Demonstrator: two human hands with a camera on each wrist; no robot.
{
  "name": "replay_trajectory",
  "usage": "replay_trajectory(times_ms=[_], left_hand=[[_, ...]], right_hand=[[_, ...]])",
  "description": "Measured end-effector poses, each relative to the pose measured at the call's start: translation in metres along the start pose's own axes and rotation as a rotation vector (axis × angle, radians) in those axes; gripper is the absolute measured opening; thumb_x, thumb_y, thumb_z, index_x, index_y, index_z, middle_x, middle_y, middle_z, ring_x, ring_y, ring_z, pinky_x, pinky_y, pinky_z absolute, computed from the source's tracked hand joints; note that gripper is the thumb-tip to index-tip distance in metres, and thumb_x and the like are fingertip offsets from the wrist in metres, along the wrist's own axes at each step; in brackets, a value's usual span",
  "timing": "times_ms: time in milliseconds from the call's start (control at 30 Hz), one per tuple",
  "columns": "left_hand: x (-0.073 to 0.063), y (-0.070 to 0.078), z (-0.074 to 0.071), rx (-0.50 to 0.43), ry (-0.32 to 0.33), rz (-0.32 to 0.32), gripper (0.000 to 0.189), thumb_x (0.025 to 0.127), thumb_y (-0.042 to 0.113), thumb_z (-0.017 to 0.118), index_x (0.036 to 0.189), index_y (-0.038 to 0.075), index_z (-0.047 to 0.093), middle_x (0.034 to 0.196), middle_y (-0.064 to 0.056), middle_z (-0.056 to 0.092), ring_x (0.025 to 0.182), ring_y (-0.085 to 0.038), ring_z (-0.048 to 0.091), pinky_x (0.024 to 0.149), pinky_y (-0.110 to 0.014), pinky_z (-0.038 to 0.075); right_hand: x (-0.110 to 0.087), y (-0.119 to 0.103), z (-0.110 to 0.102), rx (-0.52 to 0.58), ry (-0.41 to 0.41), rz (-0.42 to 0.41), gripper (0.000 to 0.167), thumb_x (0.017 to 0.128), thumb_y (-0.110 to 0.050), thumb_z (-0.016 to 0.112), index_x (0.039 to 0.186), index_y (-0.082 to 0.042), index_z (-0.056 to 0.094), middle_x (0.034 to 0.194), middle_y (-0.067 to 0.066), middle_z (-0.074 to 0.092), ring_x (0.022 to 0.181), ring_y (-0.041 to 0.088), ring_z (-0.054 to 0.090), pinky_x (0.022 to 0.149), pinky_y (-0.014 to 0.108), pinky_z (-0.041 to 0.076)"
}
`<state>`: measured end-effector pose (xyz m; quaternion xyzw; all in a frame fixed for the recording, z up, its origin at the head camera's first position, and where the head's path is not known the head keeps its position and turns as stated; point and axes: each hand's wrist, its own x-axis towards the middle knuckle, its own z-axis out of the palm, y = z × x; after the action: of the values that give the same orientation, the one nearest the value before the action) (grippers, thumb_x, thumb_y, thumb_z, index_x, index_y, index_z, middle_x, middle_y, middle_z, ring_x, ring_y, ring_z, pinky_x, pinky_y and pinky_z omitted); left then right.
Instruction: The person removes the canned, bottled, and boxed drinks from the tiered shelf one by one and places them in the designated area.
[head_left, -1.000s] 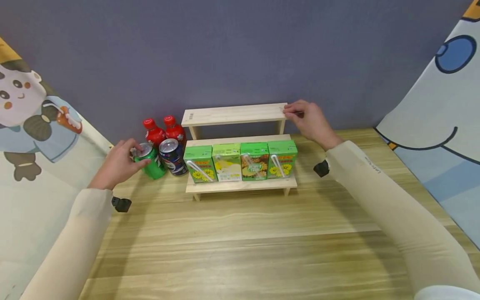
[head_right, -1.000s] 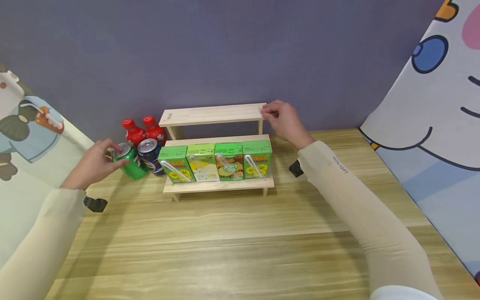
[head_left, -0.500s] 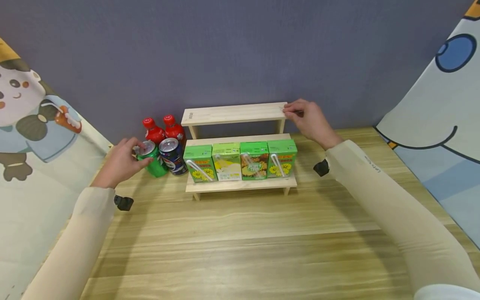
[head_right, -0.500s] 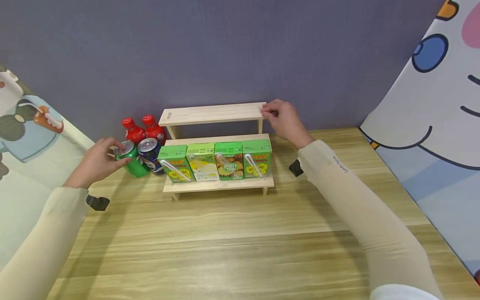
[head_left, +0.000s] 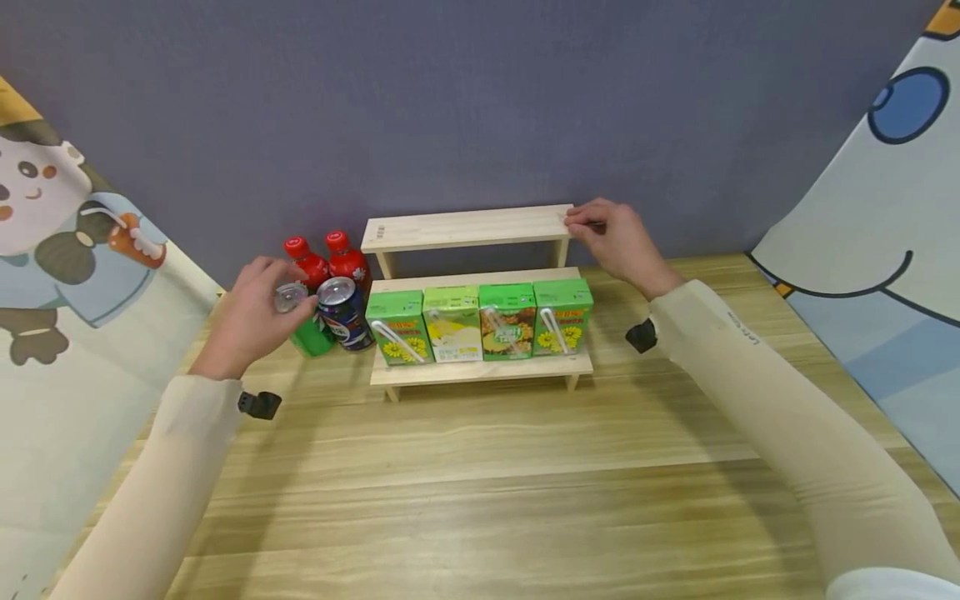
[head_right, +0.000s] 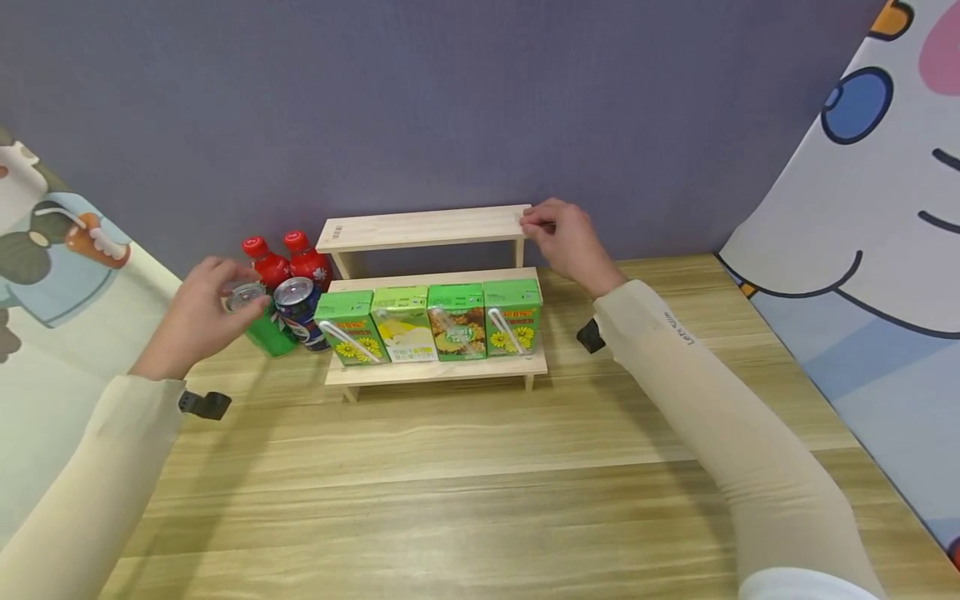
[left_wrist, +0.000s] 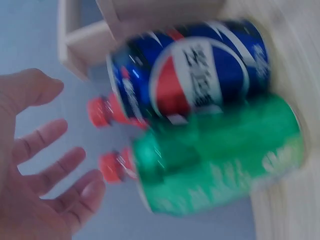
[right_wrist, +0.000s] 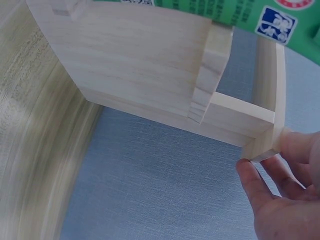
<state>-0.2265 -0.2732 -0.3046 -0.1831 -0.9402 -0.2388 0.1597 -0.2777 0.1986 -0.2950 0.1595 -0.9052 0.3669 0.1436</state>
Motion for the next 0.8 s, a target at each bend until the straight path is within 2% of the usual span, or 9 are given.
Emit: replay_trajectory(times_ms=[233,400,567,800], left_hand=[[0.002,0.035,0.008,-0.103,-0.010,0.262,0.023,0.084,0.011,0.070,0.104,0.004,0.060,0.112,-0.005,0.054,0.093,-0.025,0.053,0.078,-0.042,0.046],[0.005,0.059,0.015,-0.131,-0.095,0.383,0.030,0.082,0.016,0.074,0.107,0.008,0.059,0.118,-0.003,0.054,0.103,-0.020,0.052,0.083,-0.041,0.047],[0.007,0.069,0.021,-0.087,-0.176,0.419,0.029,0.082,0.020,0.074,0.106,0.011,0.060,0.119,-0.003,0.054,0.111,-0.020,0.049,0.092,-0.042,0.041],[0.006,0.069,0.026,-0.076,-0.166,0.421,0.027,0.084,0.016,0.072,0.107,0.013,0.059,0.116,0.001,0.054,0.107,-0.018,0.051,0.088,-0.039,0.043]], right_hand=[[-0.001,-0.001,0.001,0.000,0.001,0.004,0.026,0.095,-0.017,0.058,0.111,0.000,0.067,0.119,0.009,0.059,0.104,0.024,0.056,0.087,0.037,0.046],[0.000,0.000,0.001,0.001,0.006,0.003,0.025,0.094,-0.017,0.058,0.112,0.000,0.067,0.119,0.009,0.059,0.104,0.023,0.056,0.086,0.036,0.047],[0.000,-0.002,0.002,0.010,0.005,0.005,0.025,0.094,-0.016,0.058,0.112,-0.001,0.067,0.119,0.009,0.059,0.105,0.024,0.056,0.087,0.036,0.047],[0.001,-0.003,0.004,0.011,-0.005,0.006,0.024,0.095,-0.017,0.058,0.112,-0.003,0.067,0.120,0.006,0.059,0.105,0.021,0.056,0.086,0.034,0.047]])
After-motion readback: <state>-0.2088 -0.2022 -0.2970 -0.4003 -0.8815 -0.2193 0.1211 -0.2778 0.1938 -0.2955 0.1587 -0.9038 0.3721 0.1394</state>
